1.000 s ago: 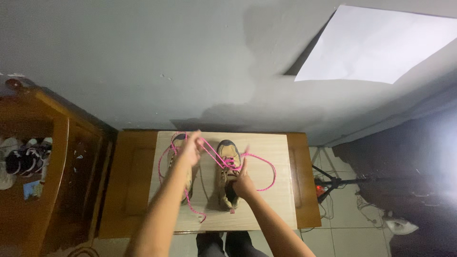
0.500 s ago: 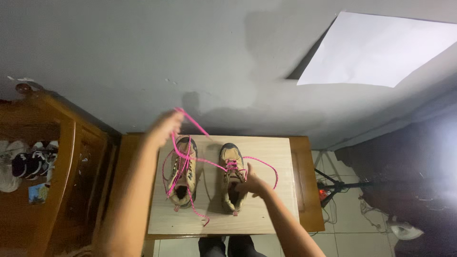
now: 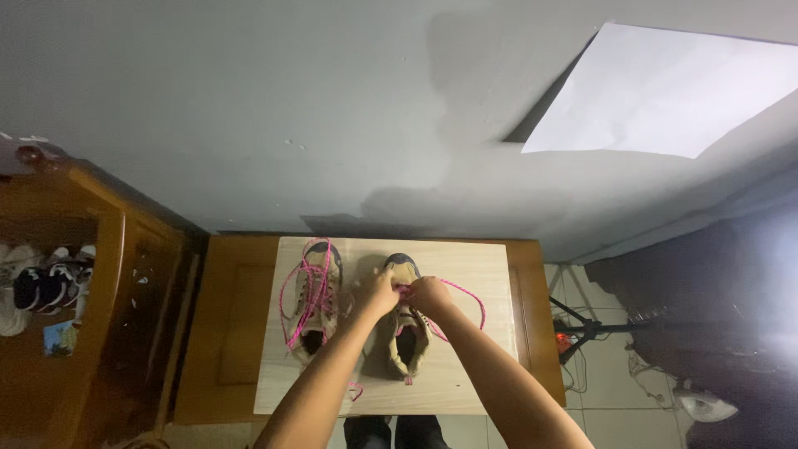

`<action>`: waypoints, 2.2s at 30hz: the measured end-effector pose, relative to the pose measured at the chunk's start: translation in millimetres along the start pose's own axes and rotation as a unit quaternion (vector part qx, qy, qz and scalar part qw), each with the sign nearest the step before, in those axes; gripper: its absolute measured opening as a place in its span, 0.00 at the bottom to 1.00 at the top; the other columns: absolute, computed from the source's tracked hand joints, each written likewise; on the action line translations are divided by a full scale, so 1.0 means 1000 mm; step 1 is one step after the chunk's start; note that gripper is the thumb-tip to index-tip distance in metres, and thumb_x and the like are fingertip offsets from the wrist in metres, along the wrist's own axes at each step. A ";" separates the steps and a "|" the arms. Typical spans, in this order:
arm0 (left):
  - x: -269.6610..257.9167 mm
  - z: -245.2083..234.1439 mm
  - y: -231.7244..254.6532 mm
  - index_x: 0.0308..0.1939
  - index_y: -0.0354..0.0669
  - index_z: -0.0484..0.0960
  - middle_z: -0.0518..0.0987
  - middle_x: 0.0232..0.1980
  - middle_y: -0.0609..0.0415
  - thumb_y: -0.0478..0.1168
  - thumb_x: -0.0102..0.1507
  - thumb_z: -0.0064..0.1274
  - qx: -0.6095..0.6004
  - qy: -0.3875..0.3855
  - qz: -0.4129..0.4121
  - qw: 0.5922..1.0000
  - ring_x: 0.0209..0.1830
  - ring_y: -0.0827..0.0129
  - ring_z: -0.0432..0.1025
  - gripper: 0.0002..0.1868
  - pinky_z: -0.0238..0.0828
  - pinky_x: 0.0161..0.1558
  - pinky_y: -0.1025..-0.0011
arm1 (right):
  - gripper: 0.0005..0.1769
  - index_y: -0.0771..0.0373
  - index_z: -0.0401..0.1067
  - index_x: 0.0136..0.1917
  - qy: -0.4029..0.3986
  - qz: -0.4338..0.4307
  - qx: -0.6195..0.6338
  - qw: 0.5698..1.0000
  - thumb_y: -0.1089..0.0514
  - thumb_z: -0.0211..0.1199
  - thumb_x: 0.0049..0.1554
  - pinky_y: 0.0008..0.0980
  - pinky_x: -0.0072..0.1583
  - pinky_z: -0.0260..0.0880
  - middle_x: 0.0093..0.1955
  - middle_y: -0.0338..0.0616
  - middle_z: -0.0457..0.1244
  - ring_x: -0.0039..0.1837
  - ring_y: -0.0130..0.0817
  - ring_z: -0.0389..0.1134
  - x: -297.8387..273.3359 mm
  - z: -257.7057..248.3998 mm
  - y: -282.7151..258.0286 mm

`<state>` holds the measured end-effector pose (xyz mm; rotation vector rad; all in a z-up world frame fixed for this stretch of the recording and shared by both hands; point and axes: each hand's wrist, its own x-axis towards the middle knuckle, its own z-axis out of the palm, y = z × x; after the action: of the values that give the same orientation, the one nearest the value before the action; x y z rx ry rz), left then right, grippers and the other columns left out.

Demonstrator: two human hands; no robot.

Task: The person removes the existing pink shoelaces from a pair of beige sneakers and then re-laces both shoes using the same pink laces. The shoes are placed on a light-colored wooden table during the process.

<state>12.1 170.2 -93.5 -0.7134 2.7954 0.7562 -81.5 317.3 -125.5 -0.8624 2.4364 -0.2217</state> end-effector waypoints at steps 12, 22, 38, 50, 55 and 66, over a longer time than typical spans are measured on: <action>-0.002 0.028 0.006 0.55 0.55 0.80 0.75 0.62 0.51 0.45 0.56 0.62 -0.020 -0.101 -0.017 0.995 0.65 0.54 0.68 0.22 0.63 0.59 0.39 | 0.17 0.58 0.76 0.57 -0.073 -0.164 -0.025 0.984 0.45 0.57 0.68 0.51 0.50 0.68 0.44 0.57 0.69 0.47 0.55 0.69 0.022 0.023 0.026; 0.001 0.026 0.011 0.44 0.60 0.87 0.75 0.59 0.53 0.37 0.59 0.53 0.002 -0.029 0.079 0.996 0.58 0.56 0.72 0.14 0.52 0.61 0.39 | 0.45 0.75 0.55 0.66 -0.093 0.211 0.391 0.891 0.46 0.77 0.52 0.38 0.37 0.65 0.41 0.53 0.63 0.37 0.35 0.63 -0.072 -0.021 0.007; 0.000 -0.023 0.035 0.34 0.58 0.87 0.66 0.68 0.57 0.48 0.55 0.65 0.069 -0.098 0.077 0.990 0.77 0.47 0.49 0.06 0.27 0.73 0.31 | 0.37 0.66 0.57 0.64 0.116 0.149 0.306 0.933 0.45 0.68 0.50 0.51 0.54 0.71 0.45 0.69 0.68 0.51 0.62 0.71 -0.090 0.028 0.000; 0.015 -0.018 0.017 0.39 0.46 0.87 0.67 0.67 0.50 0.43 0.57 0.65 0.094 0.048 -0.032 0.994 0.74 0.51 0.53 0.10 0.28 0.70 0.31 | 0.34 0.67 0.55 0.62 0.154 0.130 0.331 0.922 0.58 0.67 0.47 0.50 0.52 0.72 0.45 0.68 0.67 0.50 0.64 0.71 -0.103 0.040 -0.007; 0.002 -0.010 0.034 0.41 0.60 0.88 0.69 0.64 0.60 0.45 0.52 0.68 0.052 -0.001 0.157 0.986 0.75 0.56 0.52 0.14 0.29 0.72 0.33 | 0.33 0.64 0.55 0.64 0.157 0.130 0.308 0.929 0.57 0.67 0.49 0.52 0.53 0.70 0.45 0.69 0.67 0.51 0.65 0.70 -0.103 0.046 -0.006; 0.060 -0.011 -0.016 0.27 0.52 0.87 0.79 0.55 0.53 0.47 0.56 0.66 -0.046 0.056 0.045 0.996 0.65 0.54 0.68 0.07 0.60 0.69 0.42 | 0.34 0.66 0.53 0.62 0.204 0.057 0.299 0.931 0.53 0.70 0.52 0.56 0.54 0.69 0.46 0.73 0.66 0.53 0.71 0.68 -0.108 0.046 -0.004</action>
<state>-33.1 128.6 -107.2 -0.6672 2.9284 0.8926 15.9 383.2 -115.8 -0.4234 2.5326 -1.1280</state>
